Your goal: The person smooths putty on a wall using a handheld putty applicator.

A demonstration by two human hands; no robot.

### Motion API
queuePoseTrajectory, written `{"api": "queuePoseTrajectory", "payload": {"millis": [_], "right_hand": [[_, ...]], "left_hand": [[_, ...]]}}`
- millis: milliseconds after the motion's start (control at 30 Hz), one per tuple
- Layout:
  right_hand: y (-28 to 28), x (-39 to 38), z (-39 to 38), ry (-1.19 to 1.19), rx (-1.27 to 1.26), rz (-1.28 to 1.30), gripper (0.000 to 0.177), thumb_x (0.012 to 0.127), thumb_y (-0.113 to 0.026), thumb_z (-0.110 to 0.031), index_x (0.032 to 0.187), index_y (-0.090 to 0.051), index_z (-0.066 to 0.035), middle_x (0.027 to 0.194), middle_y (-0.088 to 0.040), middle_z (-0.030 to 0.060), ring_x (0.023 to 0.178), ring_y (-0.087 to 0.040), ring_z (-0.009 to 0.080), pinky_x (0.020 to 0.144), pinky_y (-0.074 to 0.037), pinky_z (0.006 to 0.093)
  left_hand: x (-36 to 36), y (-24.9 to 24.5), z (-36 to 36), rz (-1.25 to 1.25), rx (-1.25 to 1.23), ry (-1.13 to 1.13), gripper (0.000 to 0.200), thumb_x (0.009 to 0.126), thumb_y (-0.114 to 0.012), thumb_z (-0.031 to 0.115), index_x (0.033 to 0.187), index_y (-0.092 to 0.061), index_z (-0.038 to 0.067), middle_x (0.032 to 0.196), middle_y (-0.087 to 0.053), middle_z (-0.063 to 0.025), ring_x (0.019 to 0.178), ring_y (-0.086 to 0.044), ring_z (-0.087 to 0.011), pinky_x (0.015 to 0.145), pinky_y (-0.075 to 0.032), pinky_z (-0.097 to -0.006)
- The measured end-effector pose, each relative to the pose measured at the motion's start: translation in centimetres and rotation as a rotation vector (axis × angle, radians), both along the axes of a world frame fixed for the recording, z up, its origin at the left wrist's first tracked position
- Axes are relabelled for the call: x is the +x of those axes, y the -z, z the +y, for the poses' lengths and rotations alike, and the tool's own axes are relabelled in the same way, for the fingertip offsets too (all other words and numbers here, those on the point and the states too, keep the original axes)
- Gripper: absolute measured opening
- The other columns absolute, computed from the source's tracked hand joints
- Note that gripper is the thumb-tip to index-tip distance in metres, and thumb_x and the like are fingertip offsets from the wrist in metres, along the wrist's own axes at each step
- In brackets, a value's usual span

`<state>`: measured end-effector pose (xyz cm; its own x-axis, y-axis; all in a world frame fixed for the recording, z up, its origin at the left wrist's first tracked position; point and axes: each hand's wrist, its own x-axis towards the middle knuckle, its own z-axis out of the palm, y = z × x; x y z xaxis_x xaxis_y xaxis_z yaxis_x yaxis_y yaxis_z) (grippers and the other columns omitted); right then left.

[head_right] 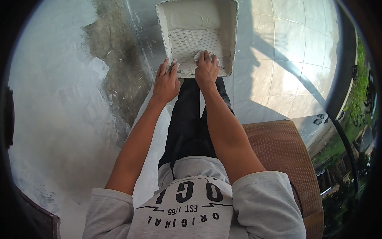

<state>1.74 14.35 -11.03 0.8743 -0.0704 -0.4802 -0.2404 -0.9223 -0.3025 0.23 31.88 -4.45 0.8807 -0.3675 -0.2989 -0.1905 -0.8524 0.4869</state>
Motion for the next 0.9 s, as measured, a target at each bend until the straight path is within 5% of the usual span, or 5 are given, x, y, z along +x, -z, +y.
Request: {"api": "queuePoseTrajectory", "payload": {"millis": [133, 200, 333, 600, 900], "right_hand": [[-4.8, -0.2, -0.6, 0.254, 0.214, 0.211, 0.044, 0.085, -0.058, -0.006, 0.128, -0.067, -0.012, 0.111, -0.071, 0.0137, 0.112, -0.06, 0.0381, 0.087, -0.052, 0.0495], [-3.2, -0.6, -2.9, 0.503, 0.45, 0.205, 0.039, 0.091, -0.053, -0.007, 0.126, -0.071, -0.011, 0.122, -0.066, 0.0184, 0.102, -0.066, 0.0361, 0.092, -0.055, 0.05], [-5.1, 1.9, -6.5, 0.984, 0.887, 0.611, 0.05, 0.089, -0.051, -0.001, 0.136, -0.059, -0.015, 0.096, -0.061, 0.0046, 0.084, -0.062, 0.0264, 0.088, -0.058, 0.0543], [-9.8, 6.0, -7.4, 0.791, 1.214, 0.776, 0.043, 0.089, -0.053, -0.002, 0.129, -0.055, -0.019, 0.099, -0.059, 0.008, 0.087, -0.061, 0.0278, 0.092, -0.051, 0.0591], [-14.5, 9.8, 6.2, 0.366, 1.392, 1.024, 0.05, 0.091, -0.05, -0.004, 0.137, -0.052, -0.023, 0.126, -0.062, 0.0106, 0.108, -0.061, 0.0349, 0.091, -0.052, 0.0554]], "left_hand": [[-1.1, -2.2, -0.1, 0.017, 0.047, -0.014, 0.053, 0.084, -0.057, 0.006, 0.135, -0.046, -0.005, 0.145, -0.051, -0.0245, 0.146, -0.03, -0.0452, 0.121, -0.025, -0.0557], [-1.3, -4.2, 0.4, -0.001, 0.079, -0.067, 0.053, 0.084, -0.057, 0.006, 0.135, -0.046, -0.005, 0.145, -0.051, -0.0243, 0.147, -0.029, -0.0449, 0.121, -0.024, -0.0553], [-1.4, -7.2, 0.6, -0.098, 0.106, -0.22, 0.051, 0.087, -0.052, 0.005, 0.136, -0.047, -0.006, 0.145, -0.051, -0.0248, 0.147, -0.03, -0.0451, 0.121, -0.024, -0.0549], [-3.8, -12.0, 0.6, -0.231, 0.111, -0.502, 0.051, 0.088, -0.053, 0.008, 0.137, -0.046, -0.005, 0.147, -0.048, -0.0264, 0.146, -0.03, -0.0472, 0.12, -0.024, -0.0576], [-10.2, -18.1, 6.2, -0.377, 0.267, -0.783, 0.058, 0.082, -0.059, 0.009, 0.137, -0.046, -0.004, 0.149, -0.045, -0.0238, 0.147, -0.027, -0.0461, 0.121, -0.025, -0.0557]]}}
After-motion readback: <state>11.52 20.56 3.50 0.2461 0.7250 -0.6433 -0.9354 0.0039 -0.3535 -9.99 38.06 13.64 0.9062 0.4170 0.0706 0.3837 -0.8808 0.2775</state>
